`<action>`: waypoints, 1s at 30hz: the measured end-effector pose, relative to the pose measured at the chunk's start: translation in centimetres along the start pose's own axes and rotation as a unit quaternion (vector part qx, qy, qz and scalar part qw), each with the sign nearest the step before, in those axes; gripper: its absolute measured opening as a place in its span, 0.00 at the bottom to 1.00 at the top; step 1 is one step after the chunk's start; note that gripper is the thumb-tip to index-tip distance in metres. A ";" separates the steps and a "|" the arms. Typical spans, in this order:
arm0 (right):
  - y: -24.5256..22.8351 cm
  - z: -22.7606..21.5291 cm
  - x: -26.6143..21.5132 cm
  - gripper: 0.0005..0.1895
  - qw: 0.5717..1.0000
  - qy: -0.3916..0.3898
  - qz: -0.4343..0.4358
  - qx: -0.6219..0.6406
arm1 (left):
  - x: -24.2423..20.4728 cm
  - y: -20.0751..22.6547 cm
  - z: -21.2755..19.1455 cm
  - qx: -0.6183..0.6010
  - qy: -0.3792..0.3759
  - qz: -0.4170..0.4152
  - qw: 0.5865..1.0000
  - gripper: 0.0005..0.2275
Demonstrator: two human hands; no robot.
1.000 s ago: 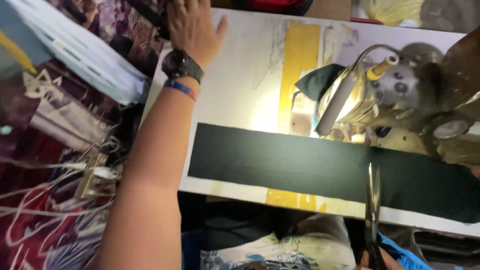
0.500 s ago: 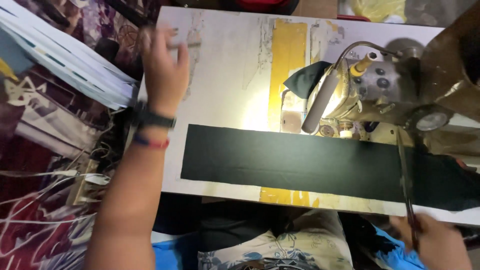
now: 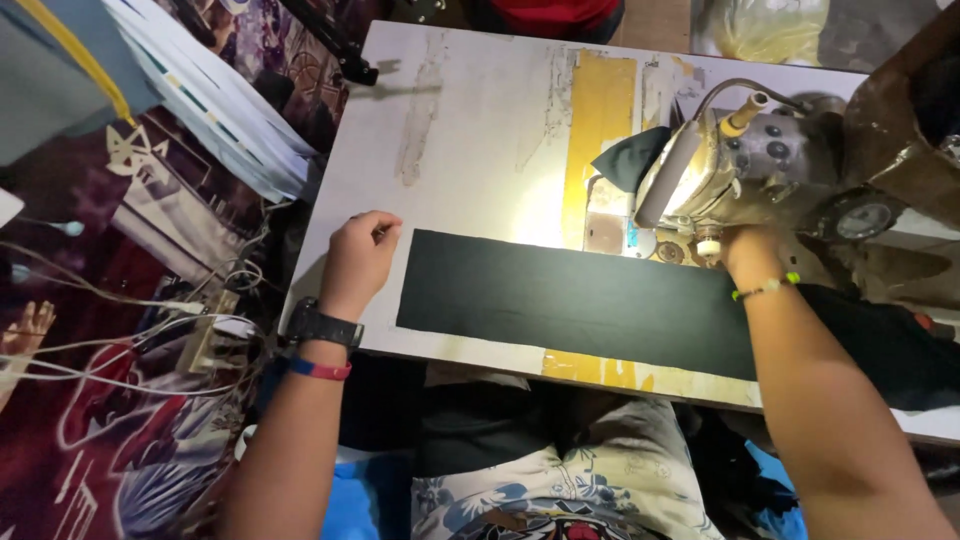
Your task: Cutting a long strip of black fabric into smaller rectangular pieces using scissors at a sewing workstation.
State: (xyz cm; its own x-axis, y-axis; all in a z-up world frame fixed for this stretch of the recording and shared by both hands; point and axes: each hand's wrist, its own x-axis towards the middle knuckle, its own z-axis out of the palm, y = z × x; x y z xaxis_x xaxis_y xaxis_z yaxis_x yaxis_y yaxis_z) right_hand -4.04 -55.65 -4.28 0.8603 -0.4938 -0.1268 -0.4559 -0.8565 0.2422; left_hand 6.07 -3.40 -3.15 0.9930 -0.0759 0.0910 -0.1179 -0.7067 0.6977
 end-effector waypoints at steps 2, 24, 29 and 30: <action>-0.5 -0.1 0.2 0.20 1.000 0.005 -0.006 -0.001 | 0.2 0.2 0.1 -0.011 0.014 0.018 1.000 0.05; 3.4 7.8 3.8 0.20 0.998 0.051 -0.025 -0.022 | 21.1 11.4 2.7 0.438 0.268 0.290 0.808 0.30; 3.2 9.4 3.4 0.21 0.997 0.061 -0.038 -0.022 | 21.1 12.1 1.8 0.406 0.271 0.310 0.816 0.27; 3.1 9.2 3.5 0.21 0.997 0.066 -0.042 -0.022 | 21.7 12.0 1.9 0.407 0.273 0.308 0.816 0.27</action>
State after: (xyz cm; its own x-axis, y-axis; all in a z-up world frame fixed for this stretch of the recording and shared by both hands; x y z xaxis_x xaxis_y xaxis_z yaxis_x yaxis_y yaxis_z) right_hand -4.53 -61.45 -12.82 0.9185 -0.3949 -0.0220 -0.3738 -0.8849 0.2780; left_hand 26.21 -14.83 5.88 0.5694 -0.4255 0.7034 -0.3251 -0.9024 -0.2827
